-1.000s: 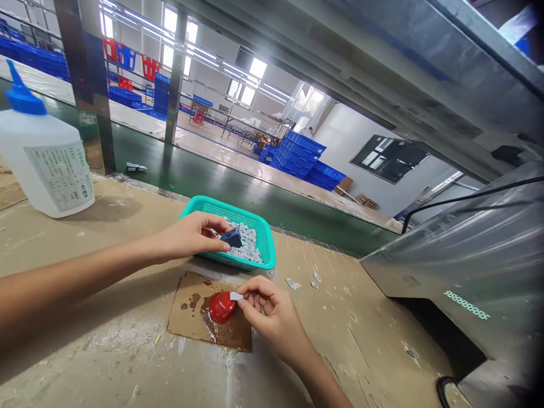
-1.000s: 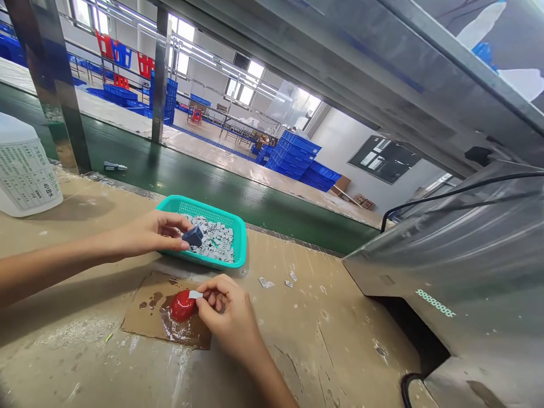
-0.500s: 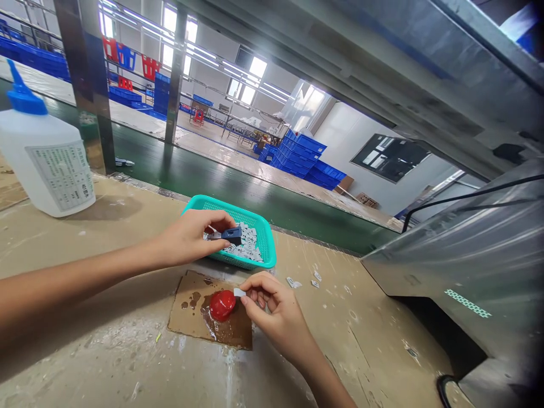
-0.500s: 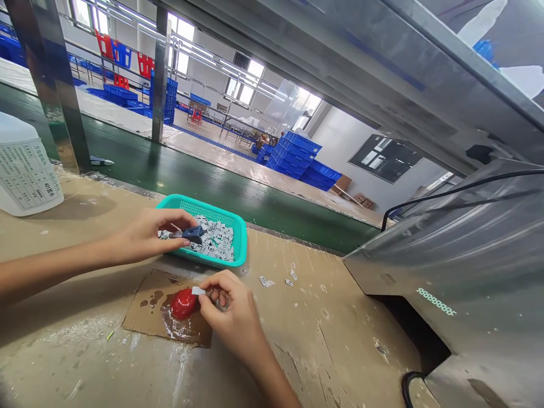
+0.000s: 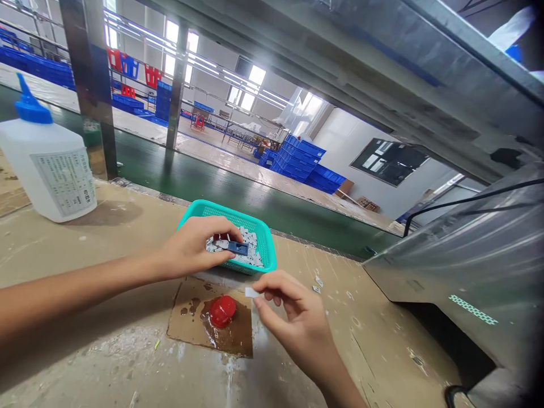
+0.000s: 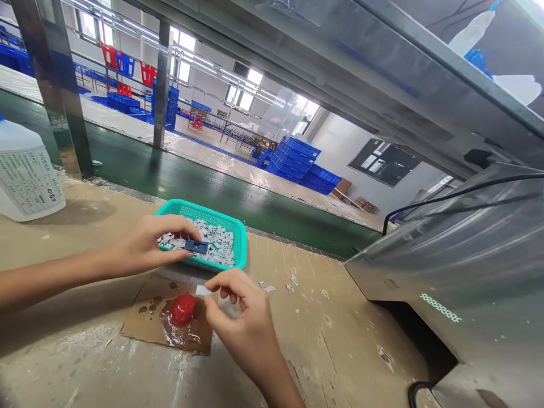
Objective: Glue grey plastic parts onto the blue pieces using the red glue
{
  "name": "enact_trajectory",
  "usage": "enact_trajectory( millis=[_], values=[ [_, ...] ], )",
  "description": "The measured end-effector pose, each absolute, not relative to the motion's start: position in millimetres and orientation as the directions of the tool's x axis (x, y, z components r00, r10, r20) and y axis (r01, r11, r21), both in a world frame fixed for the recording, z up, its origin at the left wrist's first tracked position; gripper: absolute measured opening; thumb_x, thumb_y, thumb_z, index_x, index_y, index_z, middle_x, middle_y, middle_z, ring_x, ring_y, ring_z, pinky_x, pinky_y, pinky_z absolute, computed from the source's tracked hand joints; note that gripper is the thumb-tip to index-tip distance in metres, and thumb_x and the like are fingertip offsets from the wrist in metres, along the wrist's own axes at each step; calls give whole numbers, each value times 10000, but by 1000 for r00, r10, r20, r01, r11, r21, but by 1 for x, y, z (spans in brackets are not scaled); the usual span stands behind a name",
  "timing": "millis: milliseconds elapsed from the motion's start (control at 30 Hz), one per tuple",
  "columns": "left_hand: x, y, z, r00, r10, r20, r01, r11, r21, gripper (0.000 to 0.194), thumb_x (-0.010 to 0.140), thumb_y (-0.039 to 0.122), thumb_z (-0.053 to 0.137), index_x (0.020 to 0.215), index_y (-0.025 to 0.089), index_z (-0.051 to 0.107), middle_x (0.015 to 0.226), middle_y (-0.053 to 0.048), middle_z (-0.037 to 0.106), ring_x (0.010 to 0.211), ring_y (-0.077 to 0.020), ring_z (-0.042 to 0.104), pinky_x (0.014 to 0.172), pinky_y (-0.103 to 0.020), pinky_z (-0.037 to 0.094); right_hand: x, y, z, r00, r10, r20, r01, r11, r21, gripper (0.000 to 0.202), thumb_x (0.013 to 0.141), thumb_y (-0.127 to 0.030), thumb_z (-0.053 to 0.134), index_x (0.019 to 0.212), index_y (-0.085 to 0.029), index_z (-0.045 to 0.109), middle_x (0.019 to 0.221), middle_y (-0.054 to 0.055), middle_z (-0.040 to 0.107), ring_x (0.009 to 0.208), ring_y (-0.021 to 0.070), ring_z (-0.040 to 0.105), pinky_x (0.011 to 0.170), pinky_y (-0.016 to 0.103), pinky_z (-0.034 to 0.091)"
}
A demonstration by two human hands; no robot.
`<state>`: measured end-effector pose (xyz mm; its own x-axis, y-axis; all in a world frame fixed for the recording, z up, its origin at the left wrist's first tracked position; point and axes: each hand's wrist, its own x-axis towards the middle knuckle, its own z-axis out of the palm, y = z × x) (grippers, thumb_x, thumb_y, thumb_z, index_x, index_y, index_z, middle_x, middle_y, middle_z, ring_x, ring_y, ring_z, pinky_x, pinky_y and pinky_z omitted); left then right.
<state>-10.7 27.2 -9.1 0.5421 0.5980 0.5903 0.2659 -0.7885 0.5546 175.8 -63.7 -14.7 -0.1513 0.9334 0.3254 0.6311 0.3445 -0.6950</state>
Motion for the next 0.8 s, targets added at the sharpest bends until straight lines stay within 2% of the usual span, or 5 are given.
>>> enact_trajectory(
  millis=[167, 300, 467, 633, 800],
  values=[
    [-8, 24, -11, 536, 600, 594, 300, -793, 530, 176, 740, 177, 515, 910, 176, 561, 903, -19, 620, 848, -142, 542, 775, -263, 417, 177, -63, -9, -234, 925, 301, 532, 381, -757, 121, 672, -83, 565, 705, -186, 619, 697, 10, 578, 608, 117, 490, 546, 226, 401],
    [-2, 15, -12, 560, 627, 541, 219, -742, 633, 156, 724, 182, 537, 880, 183, 547, 867, -12, 588, 807, -127, 531, 624, -193, 436, 185, -60, -6, -46, 900, 434, 241, 432, -869, 96, 689, -133, 599, 738, -204, 640, 792, 30, 575, 768, 147, 539, 649, 242, 458],
    [6, 1, -13, 615, 623, 483, 114, -677, 727, 140, 723, 219, 574, 858, 191, 551, 877, -7, 605, 825, -124, 553, 675, -190, 458, 187, -59, -11, 39, 942, 332, 31, 331, -943, 48, 688, -206, 651, 735, -209, 662, 955, 54, 596, 910, 191, 559, 739, 303, 493],
    [8, -5, -13, 622, 614, 485, 126, -691, 712, 100, 736, 256, 575, 783, 173, 545, 838, -6, 618, 778, -110, 563, 686, -195, 450, 182, -60, -14, 47, 941, 335, 32, 334, -942, 75, 668, -185, 673, 736, -217, 671, 908, 33, 632, 943, 177, 569, 862, 322, 464],
    [8, -7, -13, 626, 601, 498, 119, -704, 700, 72, 736, 220, 573, 747, 167, 524, 809, -2, 604, 759, -100, 551, 665, -185, 439, 179, -61, -13, 38, 937, 347, 86, 343, -935, 83, 655, -143, 666, 714, -200, 675, 915, 52, 626, 954, 184, 568, 864, 324, 473]
  ],
)
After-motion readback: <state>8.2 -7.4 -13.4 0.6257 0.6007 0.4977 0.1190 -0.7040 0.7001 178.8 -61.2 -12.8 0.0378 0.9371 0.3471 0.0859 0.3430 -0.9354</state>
